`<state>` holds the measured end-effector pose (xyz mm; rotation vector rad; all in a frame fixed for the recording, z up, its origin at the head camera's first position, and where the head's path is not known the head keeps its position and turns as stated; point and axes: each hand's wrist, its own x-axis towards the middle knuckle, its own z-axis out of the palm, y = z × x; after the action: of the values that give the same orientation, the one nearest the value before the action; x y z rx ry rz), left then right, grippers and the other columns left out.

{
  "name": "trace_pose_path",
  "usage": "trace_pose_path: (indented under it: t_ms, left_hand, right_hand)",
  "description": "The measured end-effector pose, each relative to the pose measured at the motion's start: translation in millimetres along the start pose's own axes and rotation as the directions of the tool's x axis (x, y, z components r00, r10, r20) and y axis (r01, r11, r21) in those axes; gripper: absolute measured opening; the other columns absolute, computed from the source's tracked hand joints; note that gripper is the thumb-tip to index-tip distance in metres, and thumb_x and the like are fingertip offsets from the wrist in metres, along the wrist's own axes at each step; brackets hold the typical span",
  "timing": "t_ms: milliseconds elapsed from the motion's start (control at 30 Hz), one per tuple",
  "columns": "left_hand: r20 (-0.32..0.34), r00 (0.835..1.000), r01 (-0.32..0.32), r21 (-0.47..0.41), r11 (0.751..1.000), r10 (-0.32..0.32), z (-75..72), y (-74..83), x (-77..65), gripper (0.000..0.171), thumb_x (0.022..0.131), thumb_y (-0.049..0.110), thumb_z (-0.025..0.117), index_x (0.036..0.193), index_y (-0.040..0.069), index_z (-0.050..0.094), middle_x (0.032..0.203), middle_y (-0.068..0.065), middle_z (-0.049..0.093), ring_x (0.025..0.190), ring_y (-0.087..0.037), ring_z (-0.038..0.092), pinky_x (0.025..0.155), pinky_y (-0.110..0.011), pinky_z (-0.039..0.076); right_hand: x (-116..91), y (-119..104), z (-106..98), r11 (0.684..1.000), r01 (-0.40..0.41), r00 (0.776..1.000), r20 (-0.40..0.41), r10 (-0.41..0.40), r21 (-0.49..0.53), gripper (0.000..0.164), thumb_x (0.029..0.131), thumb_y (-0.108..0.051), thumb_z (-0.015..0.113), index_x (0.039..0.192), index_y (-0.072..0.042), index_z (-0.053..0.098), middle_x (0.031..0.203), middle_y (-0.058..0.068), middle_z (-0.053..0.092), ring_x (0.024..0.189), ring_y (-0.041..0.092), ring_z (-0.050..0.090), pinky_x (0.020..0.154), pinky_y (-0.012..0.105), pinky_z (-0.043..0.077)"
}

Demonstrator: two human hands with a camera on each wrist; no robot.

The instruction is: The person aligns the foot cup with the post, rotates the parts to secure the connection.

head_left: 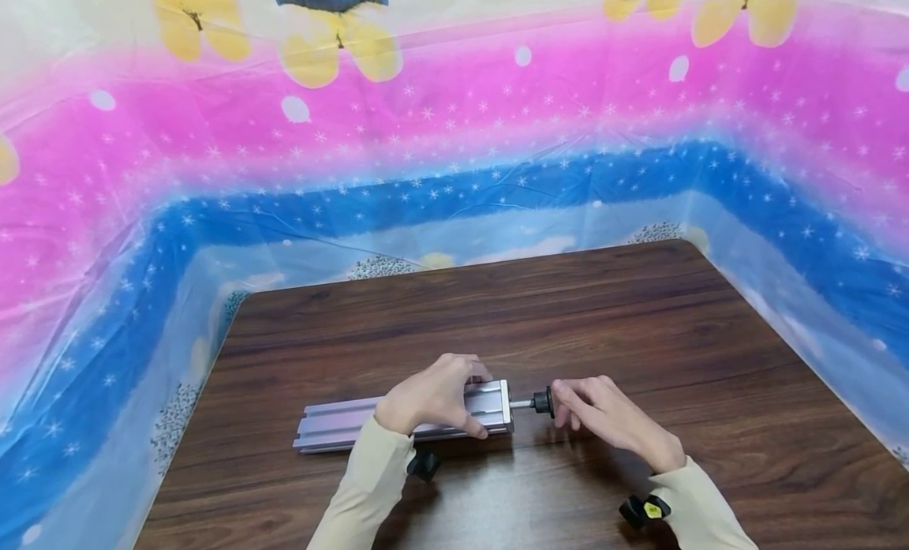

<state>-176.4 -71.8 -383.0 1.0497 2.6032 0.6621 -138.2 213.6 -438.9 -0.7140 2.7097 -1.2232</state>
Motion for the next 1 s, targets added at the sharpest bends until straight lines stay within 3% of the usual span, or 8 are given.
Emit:
trace_pose_path:
  t_ms: [100, 167, 233, 400, 567, 1000]
  left_hand:
    - [-0.003, 1.0, 0.004, -0.003, 1.0, -0.004, -0.1, -0.4, -0.3, 0.056, 0.068, 0.029, 0.093, 0.114, 0.006, 0.071, 0.11, -0.003, 0.067, 0.094, -0.018, 0.055, 0.073, -0.027, 0.049]
    - [-0.002, 1.0, 0.001, -0.007, 1.0, -0.001, -0.1, -0.7, -0.2, 0.056, 0.068, 0.028, 0.093, 0.114, 0.005, 0.071, 0.11, -0.003, 0.067, 0.093, -0.018, 0.056, 0.072, -0.026, 0.049]
    - [-0.001, 1.0, 0.002, -0.01, 1.0, -0.002, -0.2, -0.9, 0.0, 0.056, 0.068, 0.028, 0.093, 0.114, 0.005, 0.071, 0.11, -0.004, 0.068, 0.092, -0.018, 0.057, 0.071, -0.026, 0.049]
    - [0.006, 1.0, -0.001, -0.007, 1.0, 0.001, -0.2, -1.6, 1.0, 0.057, 0.068, 0.028, 0.093, 0.115, 0.004, 0.071, 0.11, -0.004, 0.068, 0.09, -0.017, 0.057, 0.071, -0.025, 0.05]
    - [0.011, 1.0, -0.003, -0.002, 1.0, 0.004, 0.1, -1.8, 1.9, 0.057, 0.069, 0.029, 0.093, 0.115, 0.004, 0.07, 0.109, -0.004, 0.068, 0.086, -0.014, 0.056, 0.07, -0.024, 0.049]
    - [0.012, 1.0, 0.016, -0.003, 1.0, -0.016, 0.8, -0.4, 1.4, 0.057, 0.069, 0.029, 0.093, 0.116, 0.005, 0.071, 0.111, -0.003, 0.067, 0.095, -0.019, 0.054, 0.074, -0.028, 0.049]
  right_hand:
    - [-3.6, -1.5, -0.6, 0.999, 0.053, 0.998, -0.035, -0.053, 0.004, 0.016, 0.101, -0.029, 0.063, 0.111, -0.018, 0.07, 0.088, -0.007, 0.07, 0.07, 0.004, 0.063, 0.064, 0.025, 0.052]
    - [-5.5, -2.4, -0.8, 0.996, 0.087, 0.995, -0.047, -0.086, 0.006, 0.035, 0.093, -0.028, 0.074, 0.126, -0.02, 0.064, 0.097, -0.008, 0.069, 0.074, 0.002, 0.063, 0.065, 0.026, 0.054]
    - [-6.3, -2.7, -0.6, 0.994, 0.112, 0.993, -0.049, -0.112, 0.003, 0.046, 0.088, -0.028, 0.08, 0.13, -0.024, 0.06, 0.1, -0.01, 0.067, 0.076, 0.001, 0.063, 0.065, 0.026, 0.054]
    - [-5.4, -2.1, -0.3, 0.989, 0.148, 0.987, -0.056, -0.148, 0.001, 0.047, 0.087, -0.024, 0.081, 0.129, -0.025, 0.06, 0.099, -0.01, 0.068, 0.077, 0.001, 0.063, 0.065, 0.027, 0.054]
    - [-4.1, 0.0, 0.0, 0.988, 0.153, 0.986, -0.063, -0.154, -0.022, 0.038, 0.09, -0.023, 0.078, 0.125, -0.017, 0.065, 0.092, -0.012, 0.069, 0.075, 0.0, 0.063, 0.064, 0.026, 0.054]
    - [-2.1, 1.8, -0.1, 0.998, 0.06, 0.998, -0.02, -0.06, -0.021, 0.028, 0.098, -0.029, 0.066, 0.116, -0.008, 0.071, 0.09, -0.01, 0.072, 0.078, 0.0, 0.064, 0.068, 0.024, 0.055]
